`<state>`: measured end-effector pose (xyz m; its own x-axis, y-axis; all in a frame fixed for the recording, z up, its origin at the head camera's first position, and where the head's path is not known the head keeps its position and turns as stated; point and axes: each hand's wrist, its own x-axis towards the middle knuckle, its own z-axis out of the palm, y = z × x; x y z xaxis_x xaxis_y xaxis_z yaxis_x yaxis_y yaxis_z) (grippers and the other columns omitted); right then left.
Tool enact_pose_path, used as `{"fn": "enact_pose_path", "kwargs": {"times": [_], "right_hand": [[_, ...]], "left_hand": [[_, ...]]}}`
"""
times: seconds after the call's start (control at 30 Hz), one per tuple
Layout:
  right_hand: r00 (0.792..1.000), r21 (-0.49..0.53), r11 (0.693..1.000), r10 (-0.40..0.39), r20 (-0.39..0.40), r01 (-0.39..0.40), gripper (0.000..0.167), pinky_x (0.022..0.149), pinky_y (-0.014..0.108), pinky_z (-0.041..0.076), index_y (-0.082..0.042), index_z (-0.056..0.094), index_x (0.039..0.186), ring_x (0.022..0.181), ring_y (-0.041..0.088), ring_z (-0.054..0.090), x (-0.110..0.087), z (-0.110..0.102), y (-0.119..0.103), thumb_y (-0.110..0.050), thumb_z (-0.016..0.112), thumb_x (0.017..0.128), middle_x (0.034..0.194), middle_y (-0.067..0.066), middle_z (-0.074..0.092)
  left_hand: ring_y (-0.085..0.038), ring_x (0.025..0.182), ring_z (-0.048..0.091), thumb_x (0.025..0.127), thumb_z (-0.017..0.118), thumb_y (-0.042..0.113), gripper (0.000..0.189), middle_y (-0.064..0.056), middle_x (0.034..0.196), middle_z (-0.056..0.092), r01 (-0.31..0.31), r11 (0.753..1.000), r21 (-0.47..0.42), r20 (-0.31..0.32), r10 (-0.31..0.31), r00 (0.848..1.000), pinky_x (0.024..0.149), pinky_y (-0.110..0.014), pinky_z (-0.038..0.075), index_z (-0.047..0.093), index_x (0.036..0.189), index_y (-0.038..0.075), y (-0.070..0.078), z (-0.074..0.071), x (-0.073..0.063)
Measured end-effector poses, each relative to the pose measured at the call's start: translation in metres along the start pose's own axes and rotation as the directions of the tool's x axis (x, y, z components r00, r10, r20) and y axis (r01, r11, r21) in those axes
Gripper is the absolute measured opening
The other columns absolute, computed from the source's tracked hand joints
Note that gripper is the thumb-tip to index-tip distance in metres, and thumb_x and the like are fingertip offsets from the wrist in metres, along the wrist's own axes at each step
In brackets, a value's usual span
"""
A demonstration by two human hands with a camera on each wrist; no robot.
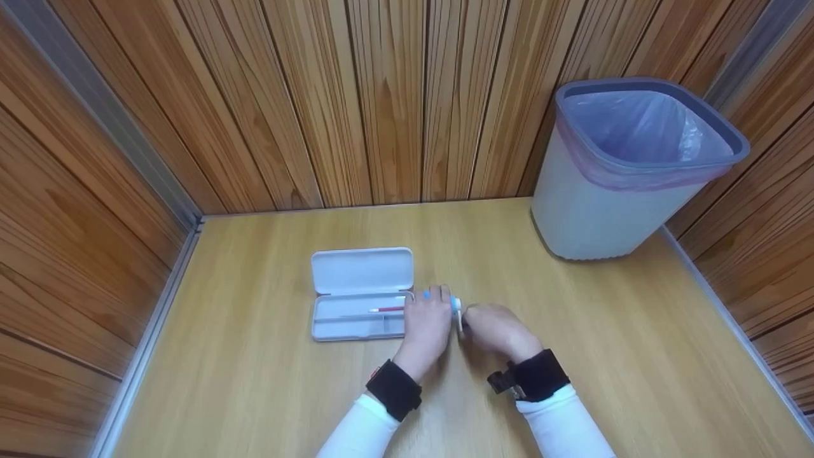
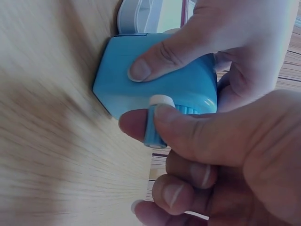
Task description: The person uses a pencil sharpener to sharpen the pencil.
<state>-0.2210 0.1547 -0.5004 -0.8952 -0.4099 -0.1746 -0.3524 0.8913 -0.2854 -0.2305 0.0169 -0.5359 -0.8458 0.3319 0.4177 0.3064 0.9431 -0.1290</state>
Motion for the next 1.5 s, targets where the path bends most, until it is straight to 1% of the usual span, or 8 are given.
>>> {"fn": "enact_pose_path", "kwargs": {"times": [0.17,0.47,0.63,0.9,1.0,1.13,1.33,1.5], "right_hand": [[1.0,0.023,1.0,0.015,0.023,-0.015,0.009,0.051,0.031,0.039,-0.006,0.066,0.086,0.053,0.017,0.045,-0.001,-0.005,0.001,-0.007,0.062,0.093,0.06,0.001,0.047],[0.998,0.061,0.998,0.033,0.048,-0.036,0.009,0.055,0.031,0.043,-0.008,0.07,0.089,0.057,0.017,0.05,-0.001,-0.023,-0.003,-0.007,0.062,0.094,0.066,0.0,0.053],[1.0,0.055,0.998,0.003,0.013,-0.003,0.008,0.061,0.031,0.047,-0.005,0.073,0.094,0.062,0.016,0.051,0.002,-0.033,-0.003,-0.007,0.065,0.093,0.072,-0.001,0.058],[0.99,0.019,0.993,-0.117,-0.084,0.119,0.008,0.06,0.031,0.049,-0.001,0.074,0.093,0.062,0.014,0.053,0.009,-0.038,0.005,-0.006,0.069,0.09,0.076,0.004,0.065],[0.989,0.037,0.994,-0.102,-0.105,0.106,0.011,0.066,0.035,0.053,0.0,0.074,0.097,0.068,0.019,0.061,0.013,-0.038,0.008,-0.006,0.067,0.091,0.082,0.007,0.067],[0.992,0.062,0.997,-0.042,-0.12,0.05,0.014,0.075,0.039,0.055,-0.001,0.073,0.103,0.081,0.025,0.066,0.021,-0.039,0.01,-0.006,0.063,0.094,0.09,0.009,0.069],[0.985,0.082,0.997,0.001,-0.172,0.014,0.015,0.074,0.039,0.055,-0.003,0.074,0.103,0.082,0.026,0.066,0.03,-0.034,0.014,-0.007,0.062,0.095,0.09,0.009,0.068],[0.979,0.086,0.996,0.008,-0.204,0.01,0.015,0.072,0.039,0.055,-0.004,0.075,0.103,0.081,0.025,0.066,0.034,-0.03,0.016,-0.006,0.062,0.095,0.089,0.008,0.067]], "left_hand": [[-0.026,0.077,0.061,0.093,0.06,0.018,0.024,-0.005,0.094,0.066,-0.005,1.0,-0.029,0.076,0.007,0.997,0.066,-0.037,0.046,0.068,0.113,0.011,0.0,-0.004,0.001],[-0.027,0.081,0.061,0.095,0.057,0.018,0.026,-0.006,0.097,0.066,0.003,0.999,-0.053,0.085,0.001,0.996,0.068,-0.039,0.047,0.068,0.117,0.011,0.0,-0.004,0.001],[-0.028,0.085,0.06,0.095,0.058,0.018,0.026,-0.006,0.1,0.066,0.007,0.998,-0.056,0.11,-0.001,0.994,0.071,-0.04,0.048,0.067,0.118,0.012,-0.001,-0.003,0.001],[-0.028,0.084,0.06,0.091,0.065,0.019,0.028,-0.005,0.096,0.067,-0.017,0.999,-0.051,0.058,0.02,0.998,0.068,-0.037,0.048,0.067,0.118,0.012,-0.003,-0.002,-0.001],[-0.028,0.083,0.061,0.092,0.064,0.019,0.028,-0.006,0.097,0.067,-0.017,0.998,-0.064,0.069,0.022,0.997,0.069,-0.038,0.048,0.067,0.118,0.011,-0.002,-0.001,-0.001],[-0.029,0.085,0.062,0.094,0.062,0.02,0.029,-0.007,0.1,0.067,-0.021,0.998,-0.062,0.091,0.026,0.996,0.072,-0.04,0.05,0.067,0.121,0.012,-0.003,-0.002,0.0],[-0.028,0.085,0.062,0.094,0.06,0.02,0.028,-0.006,0.098,0.067,-0.022,0.999,-0.045,0.055,0.025,0.998,0.073,-0.041,0.049,0.068,0.12,0.012,-0.002,-0.003,0.0],[-0.028,0.085,0.062,0.093,0.061,0.019,0.029,-0.006,0.099,0.067,-0.019,0.998,-0.052,0.06,0.022,0.998,0.074,-0.041,0.05,0.068,0.121,0.012,-0.003,-0.003,0.0]]}}
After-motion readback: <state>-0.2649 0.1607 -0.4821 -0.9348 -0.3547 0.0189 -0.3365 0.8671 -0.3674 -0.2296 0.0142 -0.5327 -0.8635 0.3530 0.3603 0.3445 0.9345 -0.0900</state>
